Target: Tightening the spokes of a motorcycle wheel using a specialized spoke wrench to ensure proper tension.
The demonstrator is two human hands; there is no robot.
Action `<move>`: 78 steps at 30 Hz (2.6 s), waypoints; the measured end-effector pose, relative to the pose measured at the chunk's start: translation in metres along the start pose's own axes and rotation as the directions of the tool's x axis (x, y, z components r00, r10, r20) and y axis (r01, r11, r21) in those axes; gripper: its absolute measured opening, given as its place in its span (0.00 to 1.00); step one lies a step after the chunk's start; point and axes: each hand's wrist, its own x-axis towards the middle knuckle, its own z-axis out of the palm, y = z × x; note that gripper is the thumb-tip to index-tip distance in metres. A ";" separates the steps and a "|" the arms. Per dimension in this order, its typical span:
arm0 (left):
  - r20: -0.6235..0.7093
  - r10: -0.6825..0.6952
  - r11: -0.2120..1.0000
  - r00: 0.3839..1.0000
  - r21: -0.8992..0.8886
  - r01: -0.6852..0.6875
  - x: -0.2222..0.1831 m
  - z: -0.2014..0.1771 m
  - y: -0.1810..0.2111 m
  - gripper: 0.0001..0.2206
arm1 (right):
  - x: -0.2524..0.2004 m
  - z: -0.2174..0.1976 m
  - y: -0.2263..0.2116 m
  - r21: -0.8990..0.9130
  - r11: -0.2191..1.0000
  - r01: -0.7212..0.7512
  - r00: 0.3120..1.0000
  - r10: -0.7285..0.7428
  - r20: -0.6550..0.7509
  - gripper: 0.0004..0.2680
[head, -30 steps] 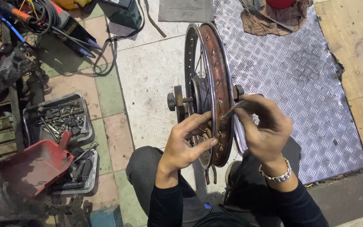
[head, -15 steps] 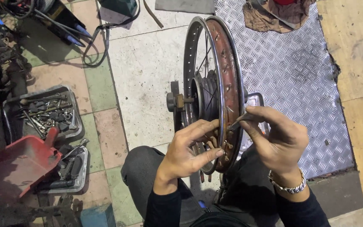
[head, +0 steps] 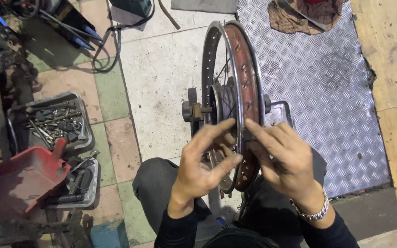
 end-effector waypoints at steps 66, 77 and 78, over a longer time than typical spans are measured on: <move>0.510 0.352 0.212 0.785 0.773 -0.598 -0.012 0.065 0.020 0.10 | -0.105 0.054 0.056 0.854 0.337 -0.396 0.892 0.361 0.271 0.15; 0.087 0.207 0.602 0.975 0.774 -0.197 0.052 0.036 0.051 0.04 | -0.069 0.032 0.040 0.768 0.568 -0.296 0.951 0.247 0.184 0.17; 0.039 0.163 0.657 0.986 0.741 -0.139 0.052 0.031 0.055 0.05 | -0.070 0.034 0.040 0.757 0.574 -0.313 0.946 0.256 0.197 0.18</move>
